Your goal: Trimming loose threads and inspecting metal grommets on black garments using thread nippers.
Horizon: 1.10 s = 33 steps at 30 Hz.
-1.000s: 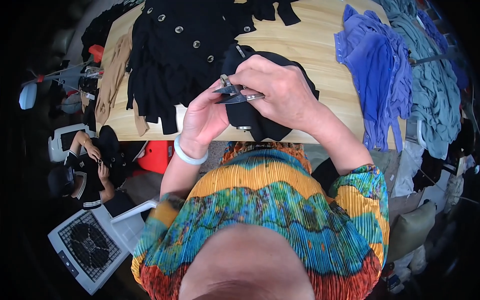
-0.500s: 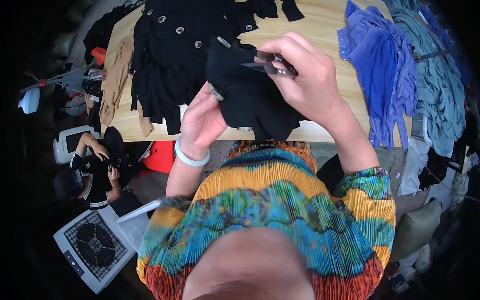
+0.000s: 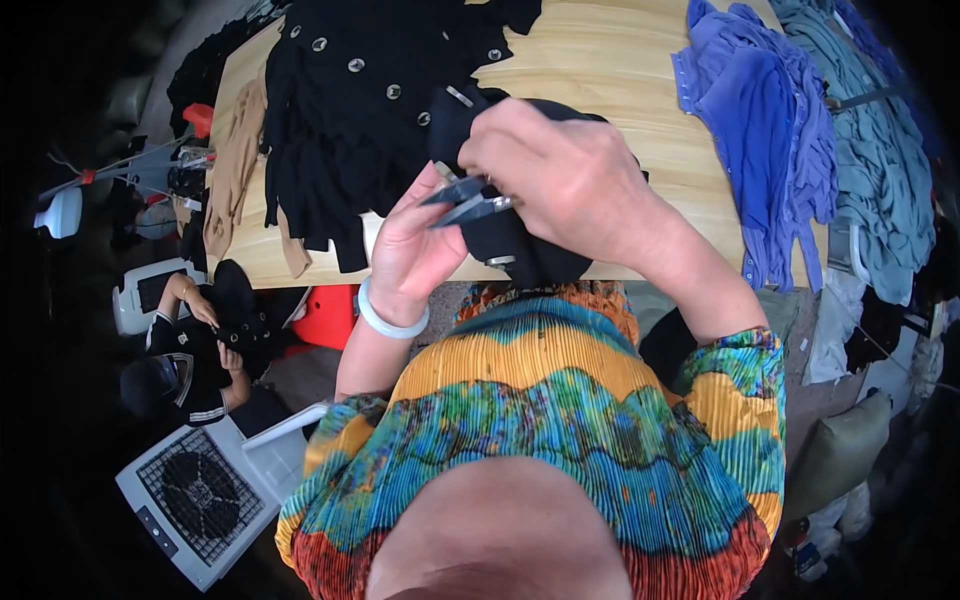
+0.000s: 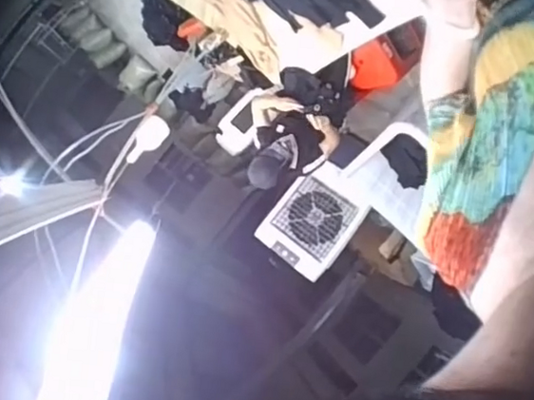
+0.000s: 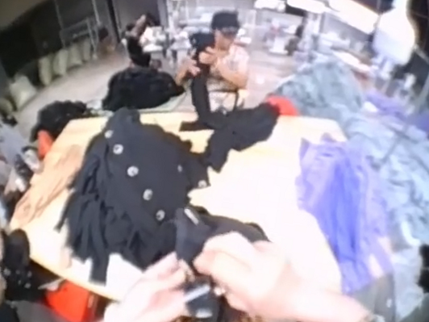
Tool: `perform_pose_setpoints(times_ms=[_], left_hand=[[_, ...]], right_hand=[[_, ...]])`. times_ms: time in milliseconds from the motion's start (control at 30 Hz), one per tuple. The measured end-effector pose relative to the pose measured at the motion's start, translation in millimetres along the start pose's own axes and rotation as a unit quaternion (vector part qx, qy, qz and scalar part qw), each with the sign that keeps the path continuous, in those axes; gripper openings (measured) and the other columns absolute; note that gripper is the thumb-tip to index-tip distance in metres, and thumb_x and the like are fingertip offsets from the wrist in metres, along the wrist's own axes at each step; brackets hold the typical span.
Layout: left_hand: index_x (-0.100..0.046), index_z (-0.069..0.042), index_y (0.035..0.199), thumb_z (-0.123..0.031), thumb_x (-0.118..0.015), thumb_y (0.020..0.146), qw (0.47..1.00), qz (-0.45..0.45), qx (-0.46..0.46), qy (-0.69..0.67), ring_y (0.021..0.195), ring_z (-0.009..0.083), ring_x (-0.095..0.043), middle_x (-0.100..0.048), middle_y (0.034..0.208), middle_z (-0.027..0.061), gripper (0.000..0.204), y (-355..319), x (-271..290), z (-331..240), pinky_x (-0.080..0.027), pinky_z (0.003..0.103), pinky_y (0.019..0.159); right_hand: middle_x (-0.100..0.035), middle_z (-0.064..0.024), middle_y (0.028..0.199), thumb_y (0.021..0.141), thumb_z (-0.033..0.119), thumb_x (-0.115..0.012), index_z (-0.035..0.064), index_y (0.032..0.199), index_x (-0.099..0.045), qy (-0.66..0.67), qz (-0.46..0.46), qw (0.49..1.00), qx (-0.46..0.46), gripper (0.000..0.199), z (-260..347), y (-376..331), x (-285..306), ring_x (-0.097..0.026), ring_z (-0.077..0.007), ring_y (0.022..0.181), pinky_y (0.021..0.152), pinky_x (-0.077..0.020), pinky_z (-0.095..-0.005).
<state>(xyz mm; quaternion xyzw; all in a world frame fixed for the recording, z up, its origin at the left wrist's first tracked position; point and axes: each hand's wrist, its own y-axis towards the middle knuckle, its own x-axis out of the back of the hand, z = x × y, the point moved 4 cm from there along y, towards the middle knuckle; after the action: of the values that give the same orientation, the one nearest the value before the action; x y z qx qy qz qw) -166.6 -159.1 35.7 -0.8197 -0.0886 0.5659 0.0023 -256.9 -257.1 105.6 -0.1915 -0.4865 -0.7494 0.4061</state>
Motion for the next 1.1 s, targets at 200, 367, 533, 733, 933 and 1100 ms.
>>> perform_pose_setpoints(times_ms=[200, 367, 533, 733, 933, 1100], left_hand=[[-0.035, -0.003, 0.124, -0.006, -0.044, 0.085, 0.998, 0.007, -0.044, 0.036, 0.114, 0.0229, -0.042, -0.044, 0.121, 0.0113, 0.040, -2.8, -9.0, -6.5, -0.034, 0.038, 0.097], [-0.036, -0.003, 0.123, -0.007, -0.046, 0.085, 0.998, 0.015, -0.058, 0.032, 0.114, 0.0221, -0.042, -0.045, 0.120, 0.0104, 0.039, -4.4, -15.2, -6.4, -0.034, 0.038, 0.097], [-0.038, -0.005, 0.123, -0.006, -0.045, 0.086, 0.994, 0.054, -0.091, 0.026, 0.114, 0.0210, -0.042, -0.045, 0.120, 0.0087, 0.038, -3.2, -10.4, -4.6, -0.032, 0.037, 0.098], [-0.038, -0.006, 0.123, -0.006, -0.045, 0.085, 0.989, 0.072, -0.125, 0.033, 0.114, 0.0202, -0.041, -0.045, 0.120, 0.0075, 0.038, -2.5, -12.7, -2.5, -0.030, 0.036, 0.099], [-0.037, -0.008, 0.124, -0.007, -0.046, 0.086, 0.989, 0.069, -0.127, 0.035, 0.114, 0.0210, -0.041, -0.044, 0.121, 0.0076, 0.039, -1.7, -12.0, -1.2, -0.030, 0.036, 0.099], [-0.040, -0.009, 0.122, -0.006, -0.046, 0.085, 0.991, 0.070, -0.111, -0.003, 0.114, 0.0198, -0.041, -0.046, 0.120, 0.0066, 0.037, -0.4, -6.1, 3.7, -0.029, 0.035, 0.099]], right_hand=[[-0.056, -0.0071, 0.078, 0.063, -0.008, -0.059, 0.0034, 0.087, -0.055, 0.028, -0.132, 0.988, -0.069, 0.027, -13.5, 1.6, 27.2, -0.055, -0.0153, 0.059, 0.050, -0.0423, -0.0227], [-0.053, -0.0064, 0.076, 0.073, 0.010, -0.064, 0.0013, 0.097, -0.050, 0.233, -0.097, 0.947, -0.200, 0.029, -0.4, -24.3, 16.1, -0.051, -0.0104, 0.065, 0.057, -0.0413, -0.0214], [-0.051, -0.0041, 0.070, 0.074, 0.007, -0.062, 0.0005, 0.094, -0.051, 0.235, -0.059, 0.946, -0.214, 0.024, 12.0, -33.3, 3.5, -0.049, -0.0078, 0.057, 0.051, -0.0398, -0.0196], [-0.048, -0.0020, 0.063, 0.074, 0.006, -0.063, -0.0004, 0.092, -0.051, 0.250, -0.061, 0.937, -0.238, 0.023, 13.9, -35.4, -7.2, -0.045, -0.0052, 0.051, 0.045, -0.0362, -0.0180], [-0.048, -0.0020, 0.062, 0.075, 0.007, -0.063, -0.0007, 0.090, -0.051, 0.246, -0.074, 0.937, -0.238, 0.021, 11.2, -33.2, -11.6, -0.044, -0.0049, 0.049, 0.043, -0.0348, -0.0184], [-0.049, -0.0022, 0.061, 0.075, 0.007, -0.063, -0.0014, 0.090, -0.051, 0.247, -0.077, 0.938, -0.232, 0.021, 10.4, -32.9, -14.6, -0.044, -0.0046, 0.049, 0.043, -0.0351, -0.0183]])
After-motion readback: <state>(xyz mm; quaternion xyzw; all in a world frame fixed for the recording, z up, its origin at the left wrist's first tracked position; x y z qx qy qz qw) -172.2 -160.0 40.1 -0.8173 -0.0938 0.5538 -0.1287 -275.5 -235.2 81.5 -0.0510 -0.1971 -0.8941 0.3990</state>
